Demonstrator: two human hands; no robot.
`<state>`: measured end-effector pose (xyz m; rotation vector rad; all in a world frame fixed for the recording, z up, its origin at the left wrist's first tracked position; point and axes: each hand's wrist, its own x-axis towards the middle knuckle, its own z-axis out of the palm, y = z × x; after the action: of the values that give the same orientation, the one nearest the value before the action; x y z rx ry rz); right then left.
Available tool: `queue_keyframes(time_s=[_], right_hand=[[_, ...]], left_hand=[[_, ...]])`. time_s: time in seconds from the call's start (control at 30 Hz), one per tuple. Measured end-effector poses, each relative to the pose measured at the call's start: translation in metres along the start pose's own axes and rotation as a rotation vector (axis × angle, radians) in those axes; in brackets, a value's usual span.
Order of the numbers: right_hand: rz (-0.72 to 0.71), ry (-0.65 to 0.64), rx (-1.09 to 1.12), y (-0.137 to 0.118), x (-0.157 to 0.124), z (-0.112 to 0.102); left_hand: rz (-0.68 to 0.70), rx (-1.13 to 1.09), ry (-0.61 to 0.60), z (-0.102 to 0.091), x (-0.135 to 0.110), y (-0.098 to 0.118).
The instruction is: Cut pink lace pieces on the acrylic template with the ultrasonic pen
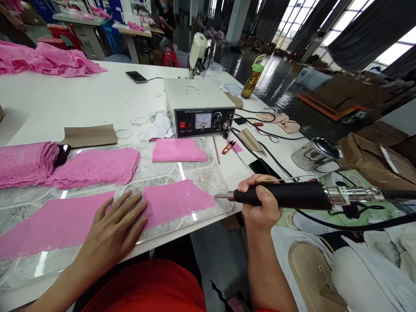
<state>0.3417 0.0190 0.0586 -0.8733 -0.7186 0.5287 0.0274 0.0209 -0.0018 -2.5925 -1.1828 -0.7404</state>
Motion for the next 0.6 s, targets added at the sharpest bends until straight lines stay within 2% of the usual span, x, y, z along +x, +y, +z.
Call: queue_keyframes(time_s=[0.5, 0.6], right_hand=[[0.025, -0.043, 0.008, 0.0030, -0.0033, 0.0030], [0.007, -0.007, 0.032, 0.0037, -0.0025, 0.0024]], left_hand=[[-0.019, -0.001, -0.002, 0.0007, -0.0014, -0.0004], [0.004, -0.015, 0.016, -0.0034, -0.0012, 0.0001]])
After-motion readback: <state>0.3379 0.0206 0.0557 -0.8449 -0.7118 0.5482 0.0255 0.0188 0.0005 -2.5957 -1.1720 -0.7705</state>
